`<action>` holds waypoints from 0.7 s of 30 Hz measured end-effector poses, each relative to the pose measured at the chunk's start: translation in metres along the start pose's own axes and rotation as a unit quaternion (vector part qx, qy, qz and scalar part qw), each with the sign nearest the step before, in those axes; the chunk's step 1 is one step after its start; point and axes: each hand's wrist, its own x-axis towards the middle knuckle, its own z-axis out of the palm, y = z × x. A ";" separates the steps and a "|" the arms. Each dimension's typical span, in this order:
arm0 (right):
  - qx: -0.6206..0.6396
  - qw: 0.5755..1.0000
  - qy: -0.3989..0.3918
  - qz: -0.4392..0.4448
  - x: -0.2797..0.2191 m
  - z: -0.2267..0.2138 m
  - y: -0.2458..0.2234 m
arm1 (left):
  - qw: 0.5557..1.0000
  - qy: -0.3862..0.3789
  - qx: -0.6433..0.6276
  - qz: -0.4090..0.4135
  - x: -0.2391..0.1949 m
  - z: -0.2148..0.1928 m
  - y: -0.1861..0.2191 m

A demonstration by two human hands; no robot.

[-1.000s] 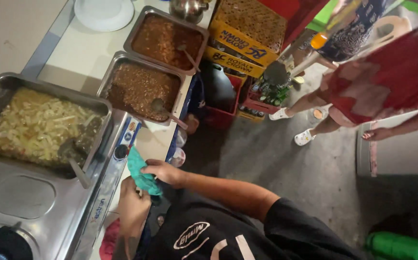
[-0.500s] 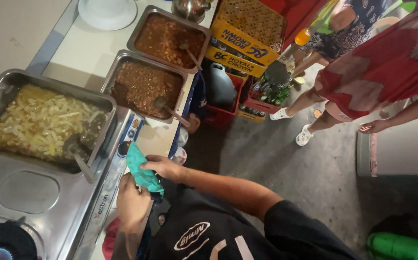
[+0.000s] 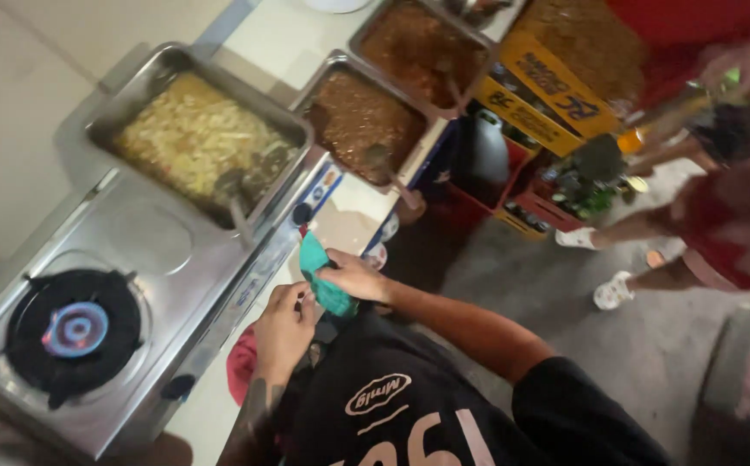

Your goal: Preparing and organizing various food ingredients in metal trays on a gas stove

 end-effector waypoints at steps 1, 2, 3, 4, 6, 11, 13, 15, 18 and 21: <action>-0.003 1.000 -0.011 -0.005 0.009 0.005 0.001 | 1.000 0.006 0.004 -0.010 -0.002 0.003 -0.006; -0.117 0.992 0.000 -0.056 0.017 0.009 0.001 | 0.999 0.002 0.022 -0.025 -0.005 0.005 -0.013; -0.228 0.968 0.011 -0.108 0.025 0.014 0.002 | 0.998 -0.003 0.039 -0.040 -0.007 0.008 -0.018; -0.230 0.967 0.001 -0.114 0.032 0.025 0.008 | 0.998 0.002 0.043 -0.051 -0.011 0.006 -0.019; -0.383 0.883 0.031 -0.269 0.046 0.046 0.021 | 0.994 0.005 0.039 -0.105 -0.019 0.005 -0.021; -0.431 0.856 -0.014 -0.284 0.063 0.078 0.064 | 0.978 -0.032 0.020 -0.203 -0.038 0.008 -0.033; -0.435 0.846 0.024 -0.308 0.064 0.081 0.096 | 0.970 -0.065 0.008 -0.235 -0.047 0.016 -0.041; -0.268 0.887 0.146 -0.346 0.056 0.074 0.127 | 0.972 -0.029 0.002 -0.235 -0.058 0.026 -0.052; -0.362 0.834 0.328 -0.256 0.022 0.025 0.161 | 0.975 -0.034 0.004 -0.218 -0.063 0.038 -0.058; -0.205 0.873 0.442 -0.021 -0.006 -0.070 0.226 | 0.984 -0.037 -0.024 -0.171 -0.056 0.040 -0.052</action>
